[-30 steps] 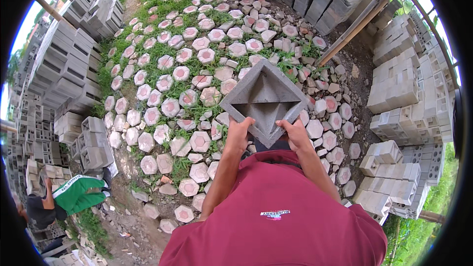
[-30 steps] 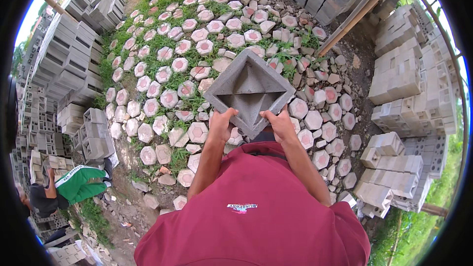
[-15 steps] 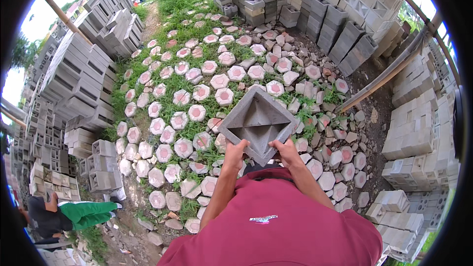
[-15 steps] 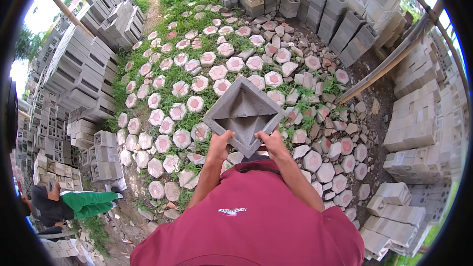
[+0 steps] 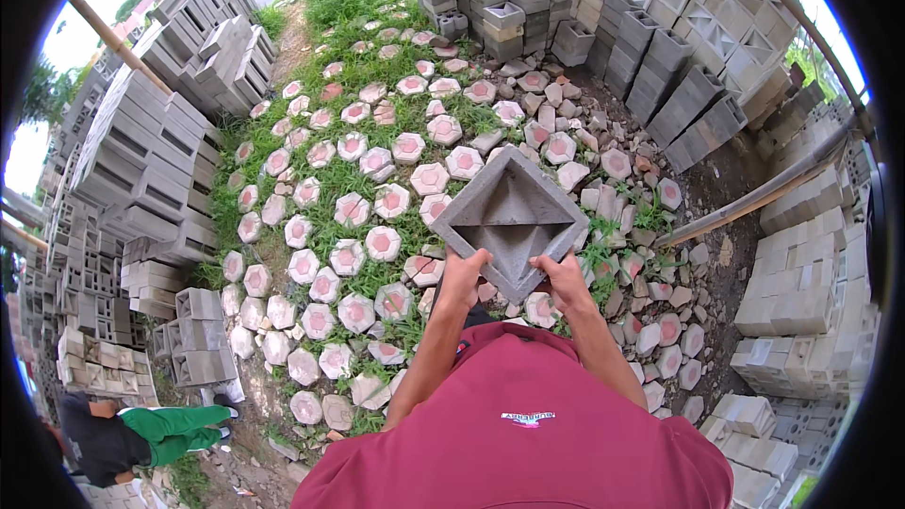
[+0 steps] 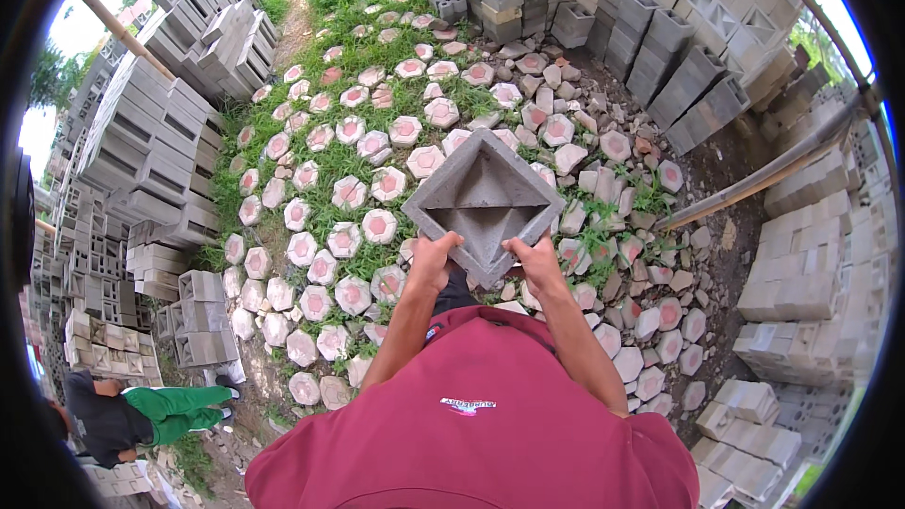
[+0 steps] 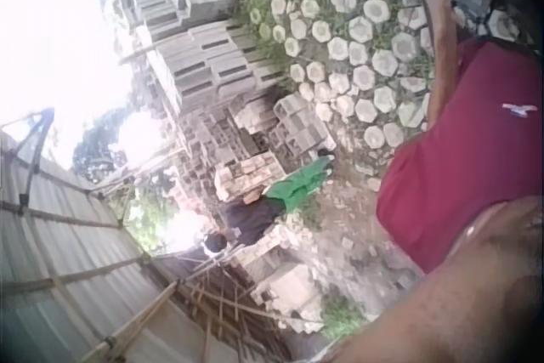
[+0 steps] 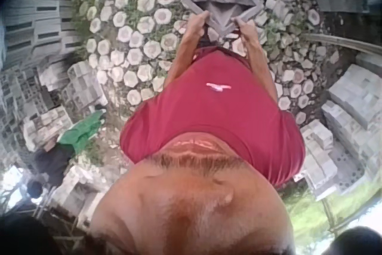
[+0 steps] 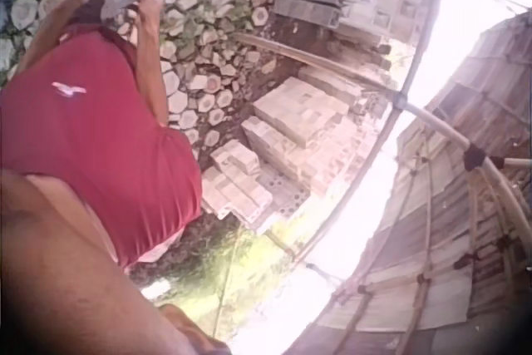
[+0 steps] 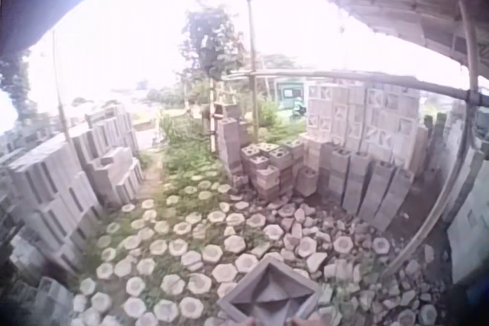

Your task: The person picks up decorative concrete blocks from a pile on the ground and places them onto a stack of similar blocks by hand.

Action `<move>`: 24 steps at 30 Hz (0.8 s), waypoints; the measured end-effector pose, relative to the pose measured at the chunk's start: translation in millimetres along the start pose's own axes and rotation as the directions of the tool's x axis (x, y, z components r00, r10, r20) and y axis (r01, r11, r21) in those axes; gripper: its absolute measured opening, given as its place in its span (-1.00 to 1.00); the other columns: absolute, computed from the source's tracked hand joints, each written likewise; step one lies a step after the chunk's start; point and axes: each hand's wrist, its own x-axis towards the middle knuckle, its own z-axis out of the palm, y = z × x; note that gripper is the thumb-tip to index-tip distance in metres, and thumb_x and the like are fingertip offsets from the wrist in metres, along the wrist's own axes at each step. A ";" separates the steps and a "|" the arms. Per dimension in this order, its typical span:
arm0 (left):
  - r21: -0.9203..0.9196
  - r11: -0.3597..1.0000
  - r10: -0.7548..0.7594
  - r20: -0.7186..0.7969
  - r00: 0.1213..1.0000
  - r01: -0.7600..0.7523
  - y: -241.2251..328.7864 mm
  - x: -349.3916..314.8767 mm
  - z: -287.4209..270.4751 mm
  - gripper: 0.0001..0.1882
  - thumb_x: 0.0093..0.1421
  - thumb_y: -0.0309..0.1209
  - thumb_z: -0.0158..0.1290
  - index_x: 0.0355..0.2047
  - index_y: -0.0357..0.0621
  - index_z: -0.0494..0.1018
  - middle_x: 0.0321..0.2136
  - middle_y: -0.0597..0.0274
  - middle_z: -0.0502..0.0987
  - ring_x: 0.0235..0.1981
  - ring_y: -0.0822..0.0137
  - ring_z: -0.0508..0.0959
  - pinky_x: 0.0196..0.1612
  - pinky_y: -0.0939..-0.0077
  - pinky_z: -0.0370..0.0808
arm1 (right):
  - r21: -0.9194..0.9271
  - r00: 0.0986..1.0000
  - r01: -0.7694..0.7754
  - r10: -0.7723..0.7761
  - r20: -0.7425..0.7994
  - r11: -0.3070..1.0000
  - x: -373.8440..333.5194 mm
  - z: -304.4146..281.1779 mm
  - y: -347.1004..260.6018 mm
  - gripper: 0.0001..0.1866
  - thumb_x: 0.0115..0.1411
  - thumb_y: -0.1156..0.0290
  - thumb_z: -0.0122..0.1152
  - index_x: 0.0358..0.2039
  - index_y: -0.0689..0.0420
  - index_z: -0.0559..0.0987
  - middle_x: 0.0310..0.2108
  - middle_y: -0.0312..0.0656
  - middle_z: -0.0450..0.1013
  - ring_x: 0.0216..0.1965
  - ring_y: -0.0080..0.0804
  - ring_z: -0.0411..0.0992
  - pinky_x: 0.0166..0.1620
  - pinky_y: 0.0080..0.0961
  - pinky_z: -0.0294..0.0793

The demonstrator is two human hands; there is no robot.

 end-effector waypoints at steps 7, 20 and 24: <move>0.004 0.999 -0.037 0.081 0.996 0.037 56.4 170.2 25.4 -0.74 -0.04 -0.59 0.10 -0.28 -0.26 0.40 -0.44 0.26 0.44 -0.46 0.33 0.46 -0.39 0.34 0.46 | -0.045 0.991 0.128 -0.130 -0.030 0.991 171.7 34.7 -20.4 -0.45 0.06 0.54 0.19 0.06 0.11 0.22 -0.18 -0.13 0.42 -0.28 -0.25 0.50 -0.34 0.01 0.62; 0.187 0.970 -0.196 0.219 0.956 0.156 154.3 337.1 86.2 -0.46 -0.03 -0.61 0.02 0.03 -0.20 0.23 -0.28 0.20 0.41 -0.34 0.28 0.50 -0.39 0.24 0.52 | 0.123 0.968 0.144 -0.114 -0.224 0.982 300.8 102.0 -104.9 -0.23 -0.02 0.65 0.22 0.21 0.19 0.11 -0.12 -0.18 0.36 -0.18 -0.42 0.42 -0.08 -0.45 0.46; 0.256 0.936 -0.301 0.221 0.928 0.242 154.3 392.3 111.7 -0.41 -0.03 -0.64 0.05 0.06 -0.24 0.20 -0.31 0.19 0.42 -0.38 0.32 0.49 -0.39 0.35 0.50 | 0.187 0.953 0.123 -0.063 -0.296 0.975 338.4 98.4 -120.4 -0.28 -0.01 0.65 0.22 0.18 0.22 0.15 -0.16 -0.20 0.38 -0.23 -0.46 0.43 -0.12 -0.48 0.48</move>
